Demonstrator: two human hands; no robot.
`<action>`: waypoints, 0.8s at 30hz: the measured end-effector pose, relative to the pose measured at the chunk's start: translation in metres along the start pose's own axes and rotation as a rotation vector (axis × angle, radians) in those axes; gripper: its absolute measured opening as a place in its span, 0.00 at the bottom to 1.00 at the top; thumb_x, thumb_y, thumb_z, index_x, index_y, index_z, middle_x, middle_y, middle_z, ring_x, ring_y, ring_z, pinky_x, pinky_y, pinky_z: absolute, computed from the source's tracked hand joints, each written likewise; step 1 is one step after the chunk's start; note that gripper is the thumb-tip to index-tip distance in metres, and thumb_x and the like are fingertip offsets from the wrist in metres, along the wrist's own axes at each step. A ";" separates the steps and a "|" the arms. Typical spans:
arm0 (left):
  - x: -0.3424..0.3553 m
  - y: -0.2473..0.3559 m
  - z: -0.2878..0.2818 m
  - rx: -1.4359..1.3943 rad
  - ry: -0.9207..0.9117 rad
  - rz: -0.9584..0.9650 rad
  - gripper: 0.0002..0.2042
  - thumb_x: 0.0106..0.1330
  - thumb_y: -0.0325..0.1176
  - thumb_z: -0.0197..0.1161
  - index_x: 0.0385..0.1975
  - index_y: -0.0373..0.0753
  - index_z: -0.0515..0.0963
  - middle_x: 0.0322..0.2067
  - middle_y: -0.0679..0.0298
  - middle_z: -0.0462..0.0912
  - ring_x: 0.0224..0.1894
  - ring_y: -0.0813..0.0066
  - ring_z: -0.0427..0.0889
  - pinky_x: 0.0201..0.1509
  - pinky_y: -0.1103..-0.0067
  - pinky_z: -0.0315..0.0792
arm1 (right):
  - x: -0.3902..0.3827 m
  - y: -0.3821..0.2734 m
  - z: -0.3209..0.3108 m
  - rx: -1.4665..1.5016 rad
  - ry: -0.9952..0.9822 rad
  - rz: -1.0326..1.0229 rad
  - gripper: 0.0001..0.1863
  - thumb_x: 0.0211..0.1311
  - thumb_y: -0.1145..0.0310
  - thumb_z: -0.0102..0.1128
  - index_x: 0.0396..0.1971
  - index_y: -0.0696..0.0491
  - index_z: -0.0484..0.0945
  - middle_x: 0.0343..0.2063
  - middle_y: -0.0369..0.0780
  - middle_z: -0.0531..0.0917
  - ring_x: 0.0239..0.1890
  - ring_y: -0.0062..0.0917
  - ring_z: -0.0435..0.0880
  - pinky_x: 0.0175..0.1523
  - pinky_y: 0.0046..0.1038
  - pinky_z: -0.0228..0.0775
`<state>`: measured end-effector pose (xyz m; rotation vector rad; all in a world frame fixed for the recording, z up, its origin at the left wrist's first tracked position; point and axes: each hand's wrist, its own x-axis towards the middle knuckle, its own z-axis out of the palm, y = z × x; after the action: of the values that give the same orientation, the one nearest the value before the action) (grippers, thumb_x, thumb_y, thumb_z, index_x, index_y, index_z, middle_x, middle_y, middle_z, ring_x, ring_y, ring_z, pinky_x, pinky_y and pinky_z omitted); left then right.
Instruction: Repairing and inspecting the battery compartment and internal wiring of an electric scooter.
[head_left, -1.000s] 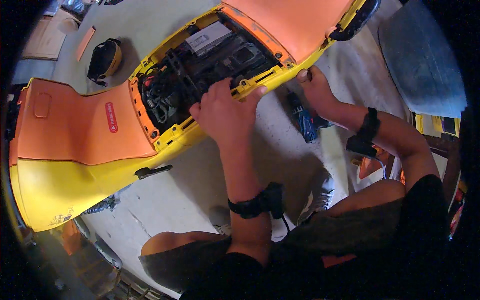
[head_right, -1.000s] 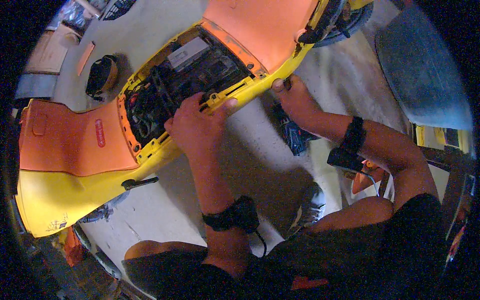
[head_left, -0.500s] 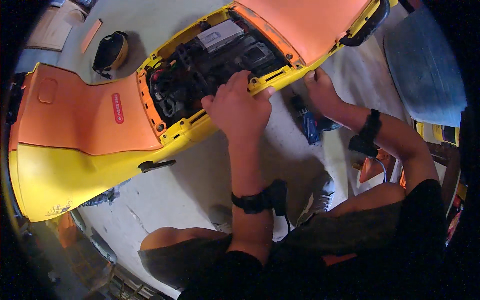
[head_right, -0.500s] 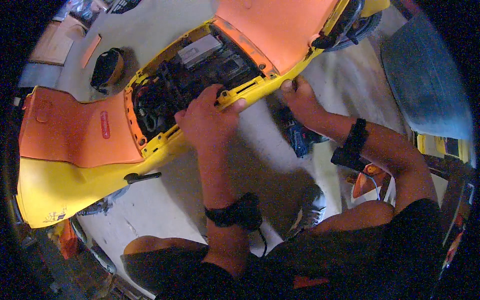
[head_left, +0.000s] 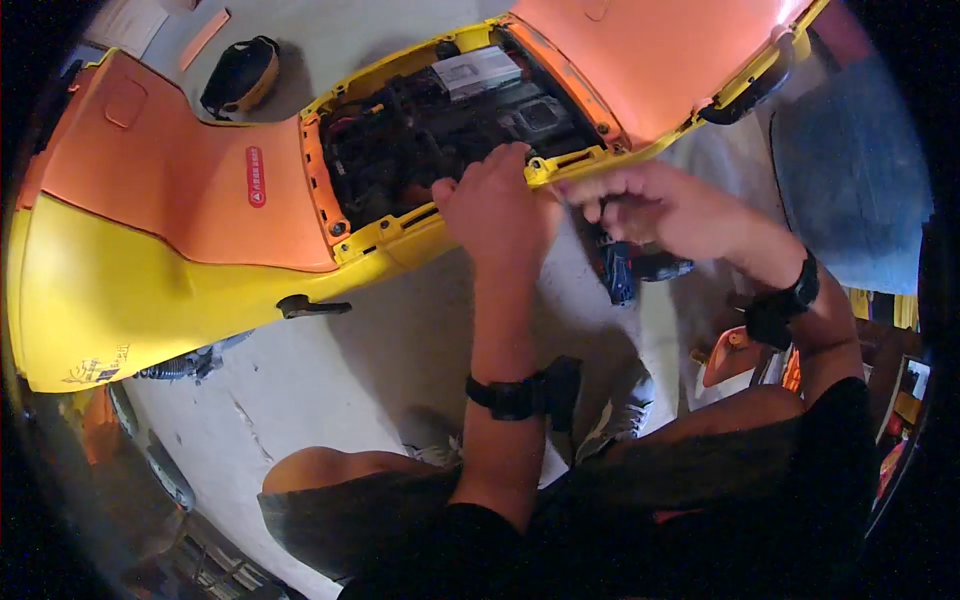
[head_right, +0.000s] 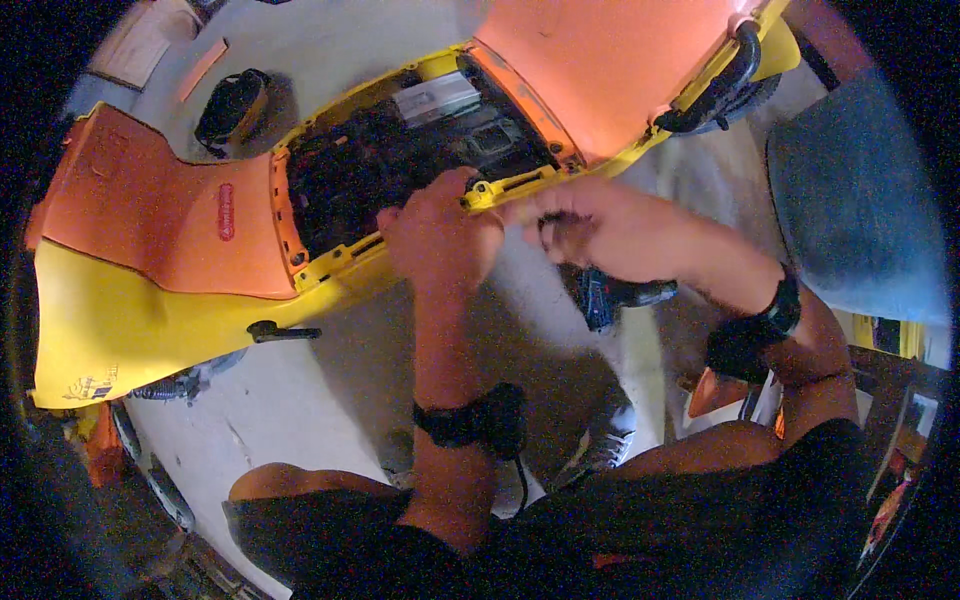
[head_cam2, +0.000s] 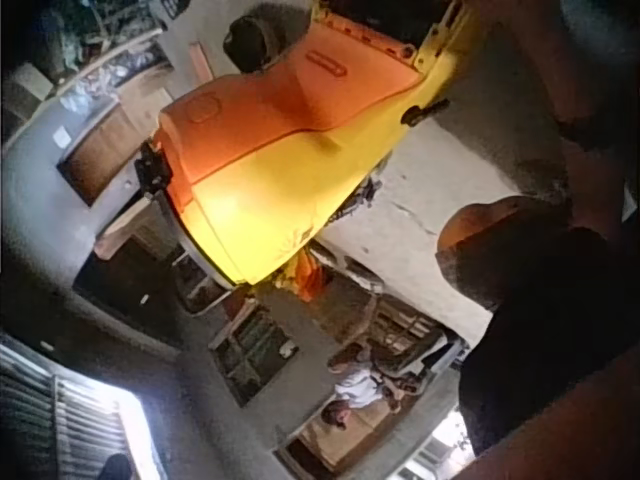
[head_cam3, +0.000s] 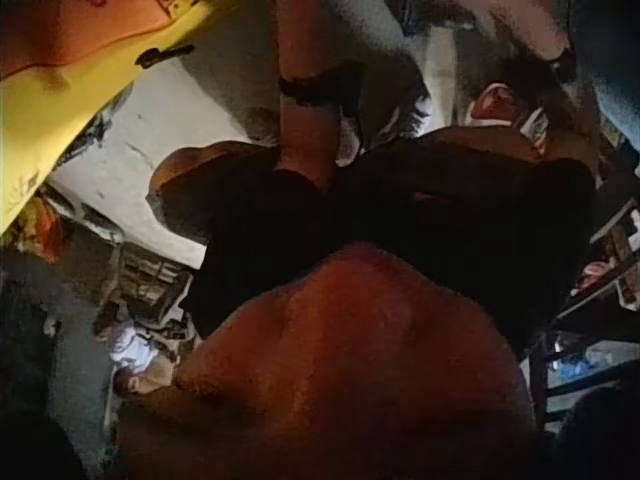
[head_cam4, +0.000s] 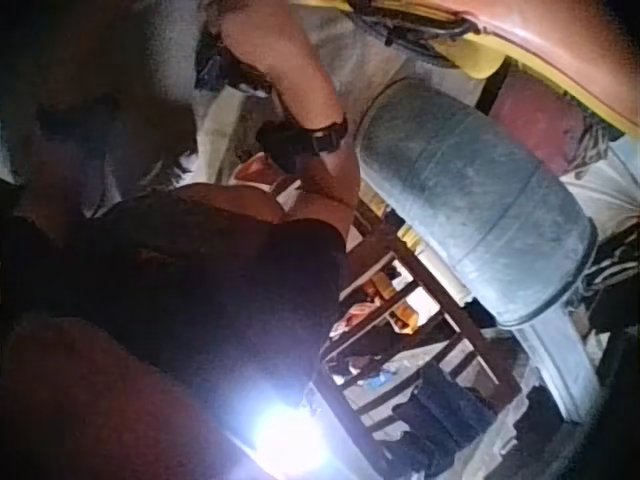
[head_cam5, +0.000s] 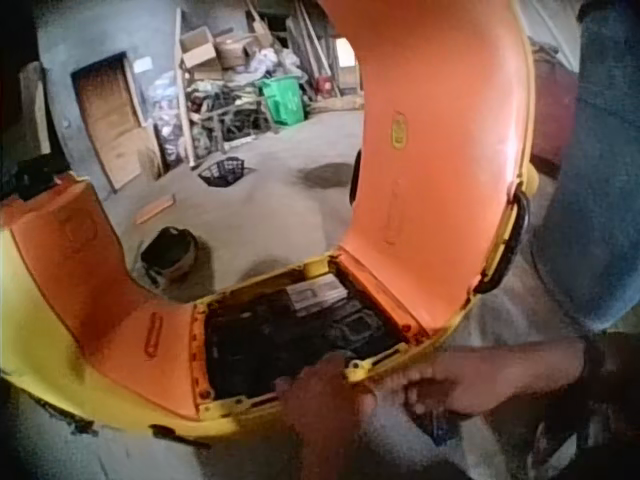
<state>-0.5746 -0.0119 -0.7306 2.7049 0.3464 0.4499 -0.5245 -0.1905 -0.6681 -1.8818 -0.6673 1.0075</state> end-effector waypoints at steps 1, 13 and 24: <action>0.003 0.002 -0.002 0.009 -0.006 0.012 0.24 0.40 0.47 0.74 0.42 0.51 0.82 0.31 0.60 0.85 0.37 0.63 0.83 0.47 0.66 0.65 | 0.002 -0.011 -0.002 0.064 0.043 -0.095 0.14 0.62 0.74 0.50 0.47 0.62 0.74 0.27 0.44 0.81 0.30 0.24 0.80 0.37 0.26 0.73; 0.005 0.004 -0.001 -0.080 0.039 0.036 0.20 0.41 0.45 0.72 0.33 0.44 0.80 0.33 0.67 0.83 0.35 0.68 0.81 0.44 0.66 0.61 | 0.067 0.005 -0.020 -0.595 0.256 -0.570 0.07 0.59 0.76 0.59 0.37 0.58 0.79 0.33 0.39 0.82 0.36 0.27 0.81 0.44 0.27 0.73; 0.005 0.001 -0.003 -0.133 0.044 0.039 0.20 0.42 0.48 0.72 0.34 0.45 0.79 0.32 0.65 0.84 0.36 0.64 0.83 0.42 0.62 0.63 | 0.066 0.016 -0.006 -0.410 0.340 -0.482 0.06 0.60 0.74 0.59 0.35 0.58 0.81 0.30 0.41 0.80 0.35 0.31 0.80 0.44 0.30 0.72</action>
<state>-0.5712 -0.0105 -0.7263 2.5794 0.2663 0.5248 -0.4833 -0.1505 -0.7053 -2.0265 -1.1097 0.2442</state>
